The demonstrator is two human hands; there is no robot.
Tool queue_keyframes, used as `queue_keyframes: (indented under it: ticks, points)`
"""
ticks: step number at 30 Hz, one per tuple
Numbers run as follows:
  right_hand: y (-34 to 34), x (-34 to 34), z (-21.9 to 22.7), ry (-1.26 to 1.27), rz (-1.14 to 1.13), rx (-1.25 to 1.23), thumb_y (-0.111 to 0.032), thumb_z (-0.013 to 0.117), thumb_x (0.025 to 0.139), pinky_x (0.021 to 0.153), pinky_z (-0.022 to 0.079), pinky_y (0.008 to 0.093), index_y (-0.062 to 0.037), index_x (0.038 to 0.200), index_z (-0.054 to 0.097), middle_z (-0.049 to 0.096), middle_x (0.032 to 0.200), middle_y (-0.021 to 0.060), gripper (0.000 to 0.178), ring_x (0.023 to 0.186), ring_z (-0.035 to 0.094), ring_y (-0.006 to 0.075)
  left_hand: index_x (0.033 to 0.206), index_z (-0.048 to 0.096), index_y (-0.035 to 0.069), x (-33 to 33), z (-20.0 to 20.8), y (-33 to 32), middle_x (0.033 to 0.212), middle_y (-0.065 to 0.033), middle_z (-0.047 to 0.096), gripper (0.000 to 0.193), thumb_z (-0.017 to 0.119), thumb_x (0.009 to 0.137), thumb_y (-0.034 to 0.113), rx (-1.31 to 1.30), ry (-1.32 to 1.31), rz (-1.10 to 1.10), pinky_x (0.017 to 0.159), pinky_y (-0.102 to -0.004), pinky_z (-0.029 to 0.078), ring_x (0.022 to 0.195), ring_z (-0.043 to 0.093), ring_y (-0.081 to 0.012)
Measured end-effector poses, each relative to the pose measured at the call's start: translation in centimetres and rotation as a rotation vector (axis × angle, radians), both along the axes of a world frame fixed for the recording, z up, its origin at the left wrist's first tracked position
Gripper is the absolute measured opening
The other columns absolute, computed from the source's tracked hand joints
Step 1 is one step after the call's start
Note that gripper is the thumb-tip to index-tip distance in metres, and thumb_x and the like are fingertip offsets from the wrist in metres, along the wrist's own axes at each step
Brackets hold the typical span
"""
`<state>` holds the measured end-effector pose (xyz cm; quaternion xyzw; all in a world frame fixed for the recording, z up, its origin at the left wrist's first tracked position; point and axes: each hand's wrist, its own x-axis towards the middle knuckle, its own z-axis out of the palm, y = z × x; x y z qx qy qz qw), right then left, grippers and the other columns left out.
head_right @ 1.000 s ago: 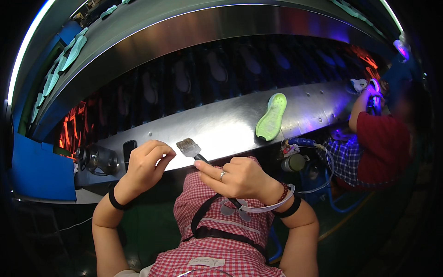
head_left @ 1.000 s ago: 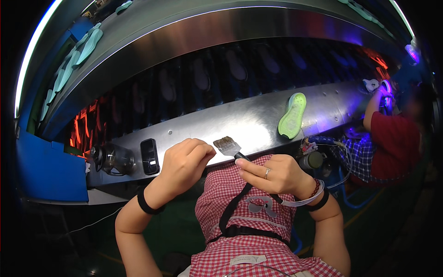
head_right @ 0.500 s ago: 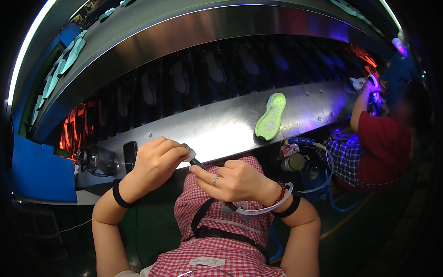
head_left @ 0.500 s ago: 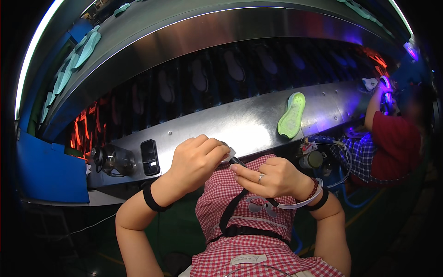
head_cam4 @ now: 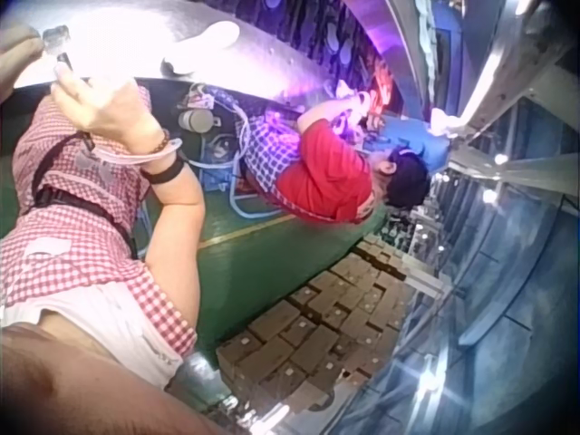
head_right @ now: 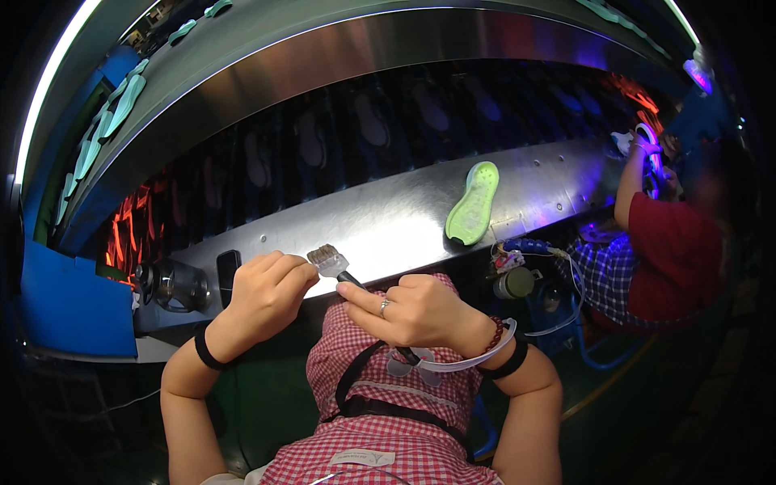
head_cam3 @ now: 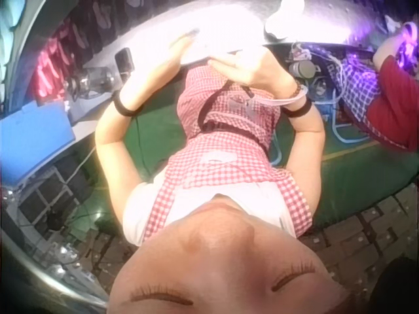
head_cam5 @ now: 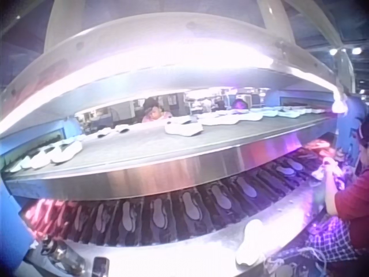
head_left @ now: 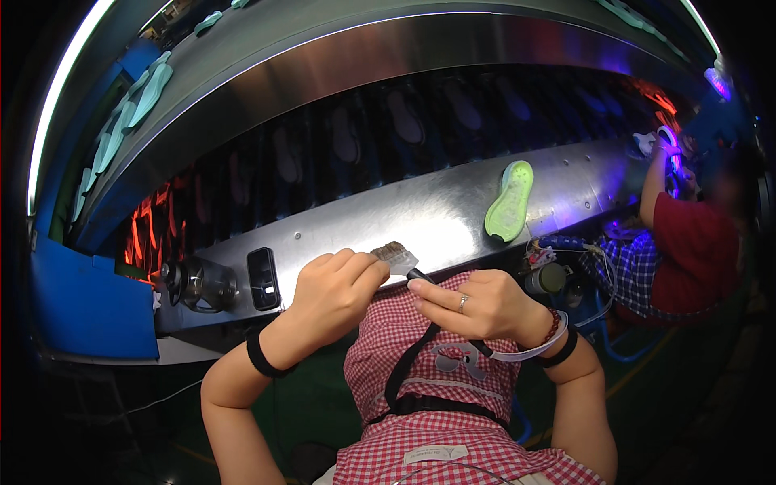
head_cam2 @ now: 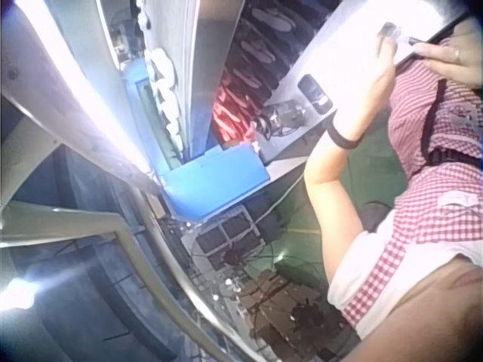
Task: Applying industrial adhesive to the interior of shoe soles using a manual brush on a manufacturing line.
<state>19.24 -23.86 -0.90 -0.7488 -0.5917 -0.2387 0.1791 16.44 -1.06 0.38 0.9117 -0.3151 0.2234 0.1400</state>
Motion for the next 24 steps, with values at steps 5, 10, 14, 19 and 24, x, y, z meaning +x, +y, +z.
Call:
queue_keyframes:
  ticks: [5,10,14,19,24]
  points:
    - [0.3,-0.1,0.2,-0.036,-0.003,0.006,-0.012,0.060,0.071,0.041,0.034,0.0179,-0.0100,0.078,0.065,0.065,0.103,0.0040,0.009,0.042,0.045,0.0035,0.080,0.059,0.009,-0.1,0.1,0.1,0.075,-0.0001,0.058,0.014,0.061,0.065,0.010,-0.039,-0.022,0.017,0.051,-0.0256,0.041,0.062,0.053,-0.0137]
    - [0.7,-0.2,0.2,-0.042,0.034,0.006,-0.010,0.060,0.070,0.041,0.034,0.0176,-0.0087,0.076,0.065,0.064,0.104,0.0039,0.008,0.041,0.044,0.0037,0.077,0.061,0.008,0.5,0.2,-0.5,0.071,-0.0010,0.059,0.017,0.070,0.063,0.007,-0.117,-0.029,-0.009,0.049,-0.0270,0.042,0.058,0.054,-0.0157]
    - [0.7,-0.2,0.2,-0.048,0.045,-0.009,-0.010,0.059,0.070,0.040,0.034,0.0175,-0.0083,0.076,0.065,0.065,0.104,0.0044,0.009,0.041,0.044,0.0038,0.078,0.061,0.009,0.9,0.1,-0.3,0.073,0.0004,0.060,0.015,0.067,0.064,0.009,-0.048,-0.020,-0.036,0.049,-0.0263,0.043,0.060,0.054,-0.0142]
    - [0.8,-0.2,0.3,-0.055,0.069,-0.032,-0.010,0.059,0.070,0.039,0.033,0.0178,-0.0073,0.077,0.065,0.065,0.102,0.0057,0.010,0.041,0.044,0.0038,0.079,0.062,0.010,1.0,0.8,-0.3,0.076,0.0015,0.060,0.015,0.062,0.065,0.011,0.023,-0.005,-0.083,0.050,-0.0257,0.042,0.060,0.053,-0.0127]
    - [0.9,-0.2,0.2,-0.060,0.076,-0.047,-0.011,0.058,0.070,0.039,0.033,0.0179,-0.0070,0.077,0.065,0.065,0.101,0.0061,0.010,0.042,0.045,0.0039,0.081,0.063,0.011,0.9,1.0,-0.3,0.079,0.0028,0.060,0.015,0.059,0.066,0.013,0.173,-0.014,-0.091,0.052,-0.0239,0.040,0.064,0.053,-0.0108]
